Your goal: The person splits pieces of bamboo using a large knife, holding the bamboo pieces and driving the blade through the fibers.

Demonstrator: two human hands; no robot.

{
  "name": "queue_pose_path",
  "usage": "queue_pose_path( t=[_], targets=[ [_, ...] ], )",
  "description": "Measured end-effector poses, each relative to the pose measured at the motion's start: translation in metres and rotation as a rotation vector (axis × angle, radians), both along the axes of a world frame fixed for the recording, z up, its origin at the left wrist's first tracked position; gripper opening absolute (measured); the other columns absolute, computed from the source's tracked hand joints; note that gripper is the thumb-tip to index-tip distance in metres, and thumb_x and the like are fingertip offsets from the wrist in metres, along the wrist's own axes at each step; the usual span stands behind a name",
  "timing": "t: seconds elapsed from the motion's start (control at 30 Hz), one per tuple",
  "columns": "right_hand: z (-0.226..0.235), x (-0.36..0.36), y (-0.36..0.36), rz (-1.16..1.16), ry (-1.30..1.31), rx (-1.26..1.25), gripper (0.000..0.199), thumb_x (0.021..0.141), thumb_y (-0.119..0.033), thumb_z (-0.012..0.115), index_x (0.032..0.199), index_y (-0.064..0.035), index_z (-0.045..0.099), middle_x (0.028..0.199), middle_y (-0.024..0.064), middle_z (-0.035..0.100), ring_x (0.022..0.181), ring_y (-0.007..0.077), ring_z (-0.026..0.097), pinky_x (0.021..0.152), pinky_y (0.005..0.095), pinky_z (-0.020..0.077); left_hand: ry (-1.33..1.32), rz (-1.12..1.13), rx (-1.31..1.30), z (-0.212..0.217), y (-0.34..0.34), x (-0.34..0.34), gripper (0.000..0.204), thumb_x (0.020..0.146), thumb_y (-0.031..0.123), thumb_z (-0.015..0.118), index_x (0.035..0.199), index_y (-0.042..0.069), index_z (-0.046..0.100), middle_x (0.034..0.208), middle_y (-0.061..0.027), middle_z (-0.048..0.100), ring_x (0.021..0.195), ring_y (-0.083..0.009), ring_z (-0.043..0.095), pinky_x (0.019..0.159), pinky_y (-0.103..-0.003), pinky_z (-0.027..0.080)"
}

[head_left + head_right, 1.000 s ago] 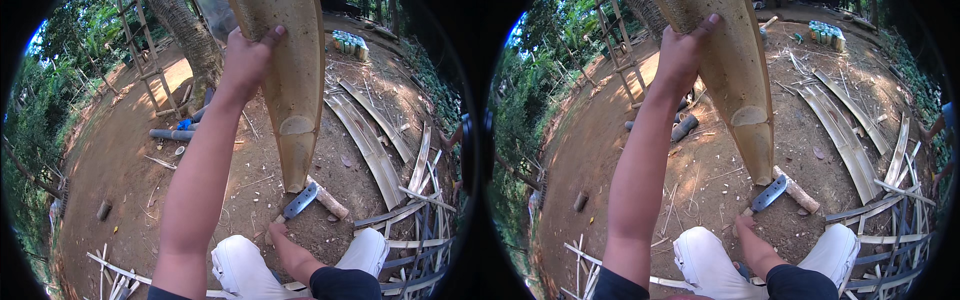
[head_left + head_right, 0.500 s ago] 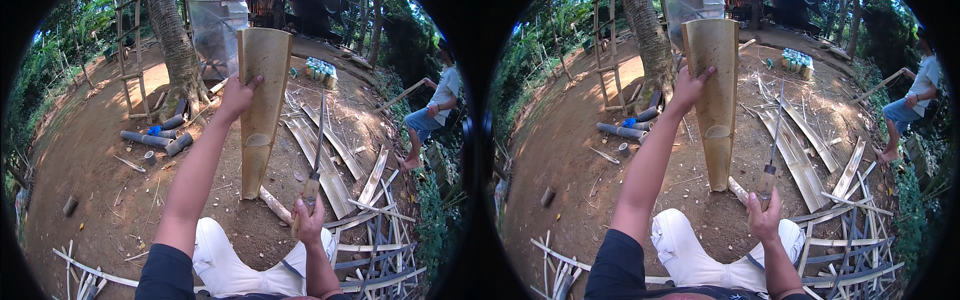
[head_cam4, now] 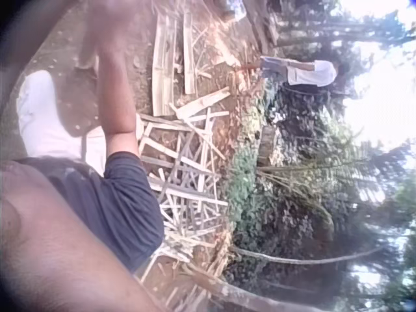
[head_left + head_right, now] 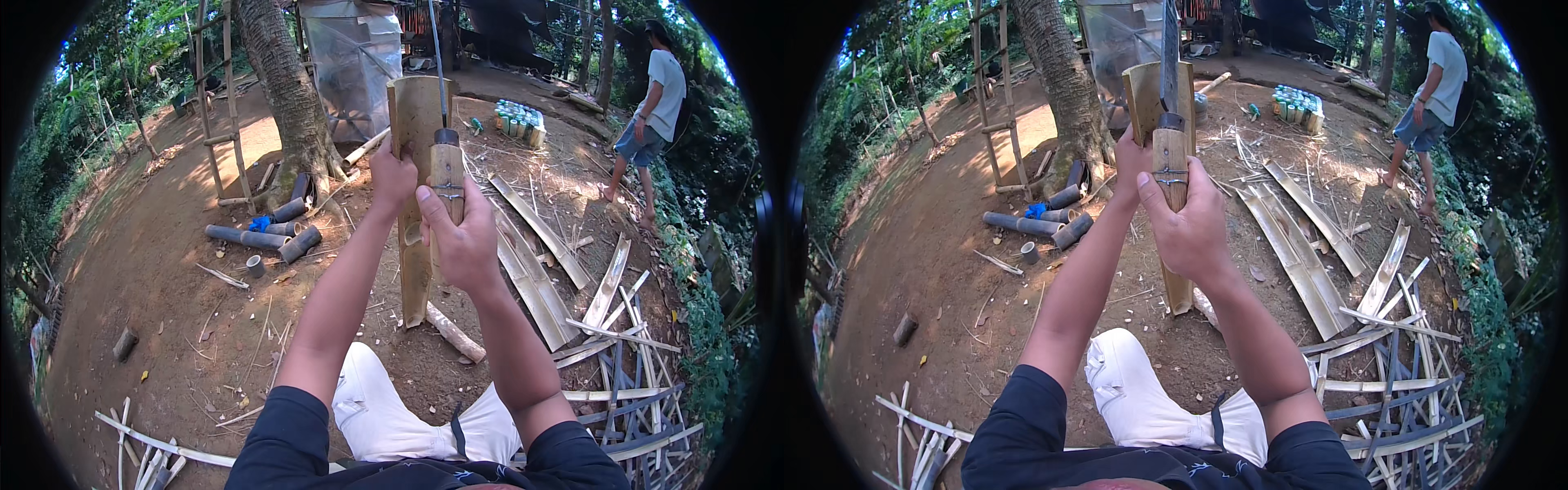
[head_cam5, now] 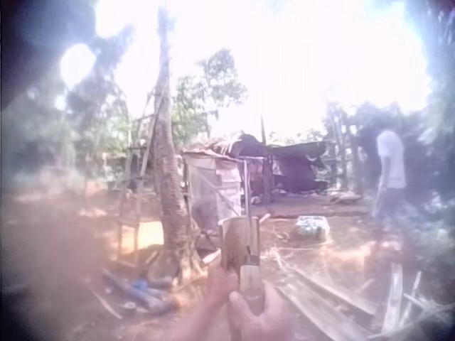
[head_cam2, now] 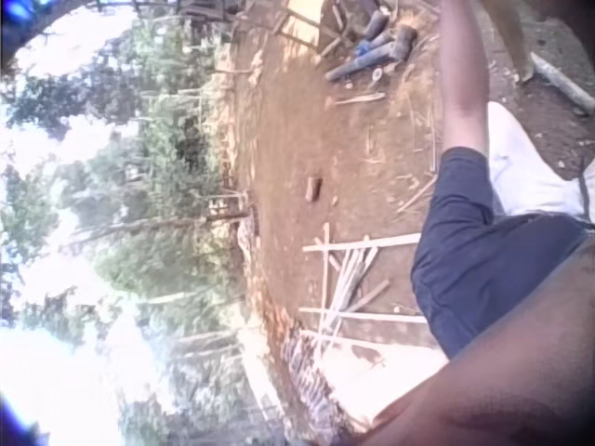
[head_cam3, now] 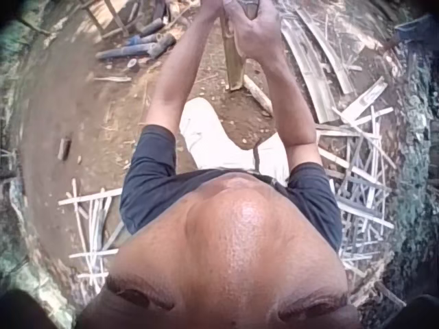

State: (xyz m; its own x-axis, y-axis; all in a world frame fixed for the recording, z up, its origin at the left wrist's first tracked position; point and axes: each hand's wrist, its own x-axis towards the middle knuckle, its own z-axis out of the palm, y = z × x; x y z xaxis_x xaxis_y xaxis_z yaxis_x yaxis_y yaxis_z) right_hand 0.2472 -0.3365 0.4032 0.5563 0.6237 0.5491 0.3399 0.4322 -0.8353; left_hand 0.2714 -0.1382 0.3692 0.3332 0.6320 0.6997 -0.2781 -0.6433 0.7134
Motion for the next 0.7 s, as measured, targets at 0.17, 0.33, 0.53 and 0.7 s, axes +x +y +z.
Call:
queue_pose_path(
  t=[0.17,0.33,0.53,0.7],
  targets=[
    [0.024,-0.019,-0.004,0.047,-0.044,0.102,0.028,0.096,-0.023,0.069,0.107,0.0011,0.059,0.082,0.0061,0.069,0.074,0.0092,0.063,0.065,0.0292,0.0502,-0.042,-0.091,-0.116,-0.010,0.008,0.002,0.029,0.092,-0.001,0.057,0.120,0.001,0.064,0.098,-0.0183,0.074,0.091,-0.0297,0.074,0.078,-0.038,0.054],
    [0.023,-0.025,0.016,0.037,0.019,0.123,0.028,0.095,-0.023,0.068,0.108,0.0015,0.060,0.086,0.0091,0.070,0.079,0.0133,0.066,0.071,0.0315,0.0528,-0.063,-0.147,-0.185,-0.025,0.016,-0.001,0.031,0.089,0.003,0.061,0.120,0.003,0.063,0.094,-0.0150,0.074,0.086,-0.0245,0.073,0.076,-0.037,0.056],
    [0.012,0.011,0.036,0.117,0.226,-0.005,0.025,0.096,-0.024,0.067,0.101,-0.0008,0.059,0.074,0.0038,0.064,0.062,0.0099,0.061,0.058,0.0274,0.0495,-0.061,-0.056,-0.091,-0.005,-0.015,-0.007,0.026,0.092,0.004,0.060,0.119,0.002,0.061,0.086,-0.0109,0.072,0.077,-0.0189,0.070,0.069,-0.034,0.055],
    [0.016,0.006,0.041,0.075,0.222,0.036,0.026,0.097,-0.026,0.067,0.101,-0.0020,0.058,0.073,0.0018,0.061,0.057,0.0078,0.057,0.054,0.0258,0.0466,-0.020,-0.248,-0.280,-0.007,-0.005,-0.009,0.025,0.094,0.004,0.058,0.119,0.003,0.061,0.077,-0.0074,0.069,0.070,-0.0180,0.068,0.067,-0.034,0.055]
  ],
)
